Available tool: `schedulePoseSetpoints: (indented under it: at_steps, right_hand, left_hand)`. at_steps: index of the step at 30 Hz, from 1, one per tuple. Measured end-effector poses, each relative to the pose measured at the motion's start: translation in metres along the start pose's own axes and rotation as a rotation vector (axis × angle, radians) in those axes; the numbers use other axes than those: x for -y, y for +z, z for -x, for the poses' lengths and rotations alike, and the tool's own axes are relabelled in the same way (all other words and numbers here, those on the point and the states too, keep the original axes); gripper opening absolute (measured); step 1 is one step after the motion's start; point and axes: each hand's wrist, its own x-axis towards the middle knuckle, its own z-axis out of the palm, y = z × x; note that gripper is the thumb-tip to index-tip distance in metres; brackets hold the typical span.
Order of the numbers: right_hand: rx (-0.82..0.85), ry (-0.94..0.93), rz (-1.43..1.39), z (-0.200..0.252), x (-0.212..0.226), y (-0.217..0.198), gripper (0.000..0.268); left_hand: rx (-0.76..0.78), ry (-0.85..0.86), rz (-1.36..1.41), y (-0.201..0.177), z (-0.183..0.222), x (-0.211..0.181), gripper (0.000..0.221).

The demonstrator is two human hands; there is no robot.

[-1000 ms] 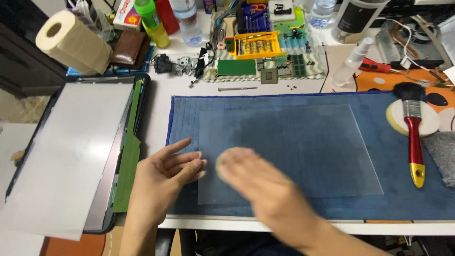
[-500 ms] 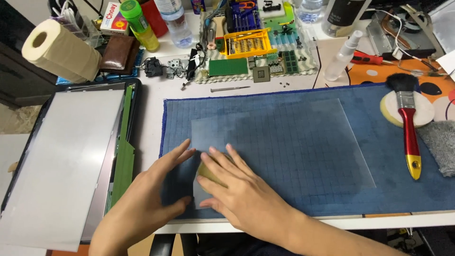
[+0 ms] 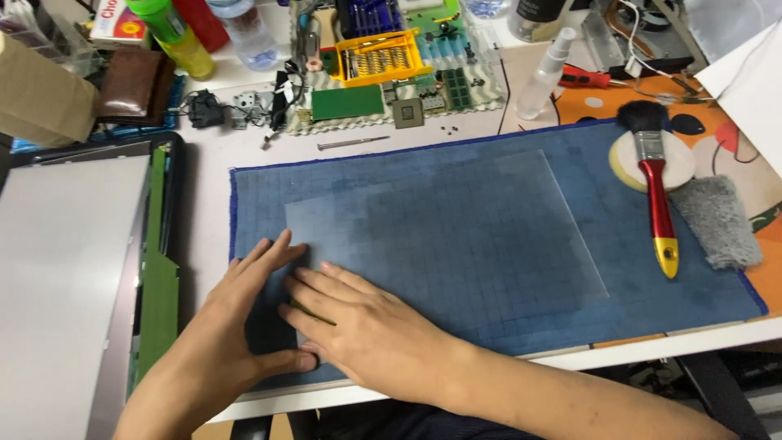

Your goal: Cleaning a clear screen component using a sponge and a brush on a repair bench

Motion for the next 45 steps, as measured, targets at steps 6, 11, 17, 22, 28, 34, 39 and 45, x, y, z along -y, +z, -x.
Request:
schedulePoseSetpoints:
  at_steps: [6,11,17,22,28,34,39,45]
  right_hand:
    - [0.024,-0.124,0.447,0.024,-0.002,-0.003,0.048]
    - [0.244,0.021,0.191,0.083,-0.034,-0.063,0.068]
    - [0.142,0.354,0.160,0.187,-0.061,-0.137,0.093]
    - [0.158,0.585,0.107,0.173,-0.057,-0.144,0.077]
    - [-0.217,0.135,0.176,0.056,-0.044,-0.072,0.052]
    - [0.043,-0.064,0.093,-0.007,-0.040,0.010,0.106]
    - [-0.010,0.025,0.028,0.025,-0.057,-0.019,0.042]
    - [-0.120,0.464,0.239,0.156,-0.118,-0.130,0.060]
  left_hand:
    - [0.014,-0.050,-0.110,0.004,0.004,0.004,0.149]
    - [-0.020,-0.056,-0.216,0.010,0.001,0.025,0.166]
    - [0.020,-0.153,-0.208,0.011,-0.007,0.017,0.171]
    - [-0.054,-0.083,-0.170,0.008,-0.009,0.018,0.175]
    - [-0.182,0.088,-0.027,-0.001,-0.014,-0.003,0.140]
    - [-0.161,0.110,0.036,0.004,-0.016,0.006,0.146]
    - [-0.226,0.100,-0.079,0.012,-0.023,0.027,0.158]
    - [-0.164,-0.023,-0.047,0.009,-0.029,0.022,0.166]
